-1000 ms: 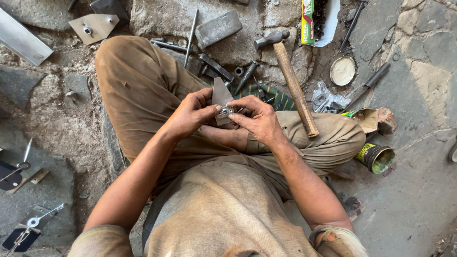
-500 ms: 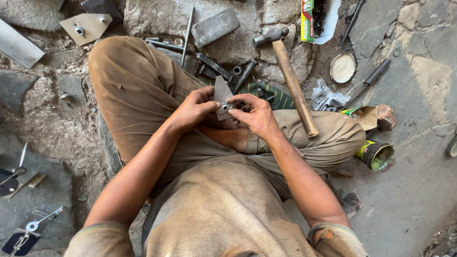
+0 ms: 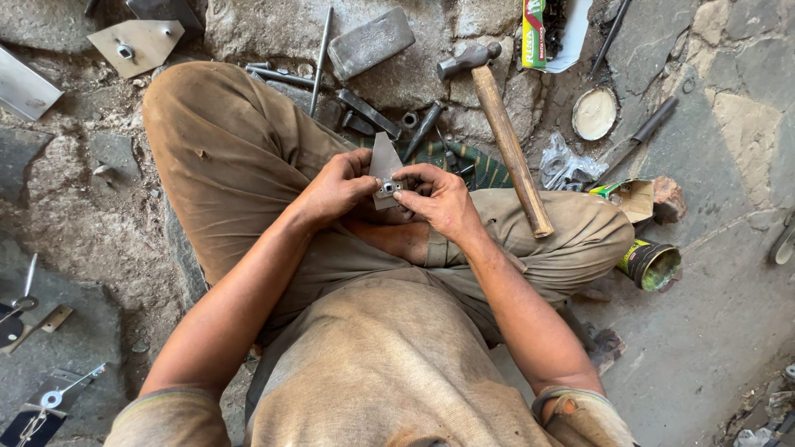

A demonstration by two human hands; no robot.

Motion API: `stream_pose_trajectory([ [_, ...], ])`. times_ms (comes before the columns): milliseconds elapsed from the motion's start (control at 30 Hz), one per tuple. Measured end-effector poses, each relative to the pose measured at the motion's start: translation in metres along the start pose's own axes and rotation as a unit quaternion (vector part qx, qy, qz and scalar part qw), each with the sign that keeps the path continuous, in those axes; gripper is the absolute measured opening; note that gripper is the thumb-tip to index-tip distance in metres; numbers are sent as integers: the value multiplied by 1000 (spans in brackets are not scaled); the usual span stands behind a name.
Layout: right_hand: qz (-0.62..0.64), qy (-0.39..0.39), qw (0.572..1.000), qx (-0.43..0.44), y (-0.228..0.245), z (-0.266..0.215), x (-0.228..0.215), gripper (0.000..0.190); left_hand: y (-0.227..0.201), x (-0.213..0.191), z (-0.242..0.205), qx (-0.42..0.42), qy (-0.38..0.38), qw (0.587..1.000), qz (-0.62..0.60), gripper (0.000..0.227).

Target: The person sits on the floor and assembles small metal plates with cylindrical pins. They use a hammer to tap the pins into place and occasionally inspect the fit of the components.

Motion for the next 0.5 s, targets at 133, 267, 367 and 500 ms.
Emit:
stream_pose_trajectory([
  [133, 13, 5, 1000, -6, 0, -2, 0, 27, -2, 1, -1, 0, -4, 1000, -3, 42],
  [267, -4, -8, 1000, -14, 2, -2, -1, 27, 0, 1, -3, -20, -6, 999, -26, 43],
  [367, -31, -24, 999, -16, 5, -3, -2, 27, -3, 3, -4, -14, -5, 999, -43, 44],
  [500, -64, -35, 996, -44, 12, -5, 0, 25, -10, 4, -4, 30, -11, 999, 1, 44],
])
Point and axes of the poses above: each hand's wrist, its own z-axis towards the middle knuckle, its own x-axis out of the palm, y = z × x, the point moved 9 cm from there along z, towards the middle knuckle, and after that the axes turned 3 degrees about z, right-handed, at the moved point
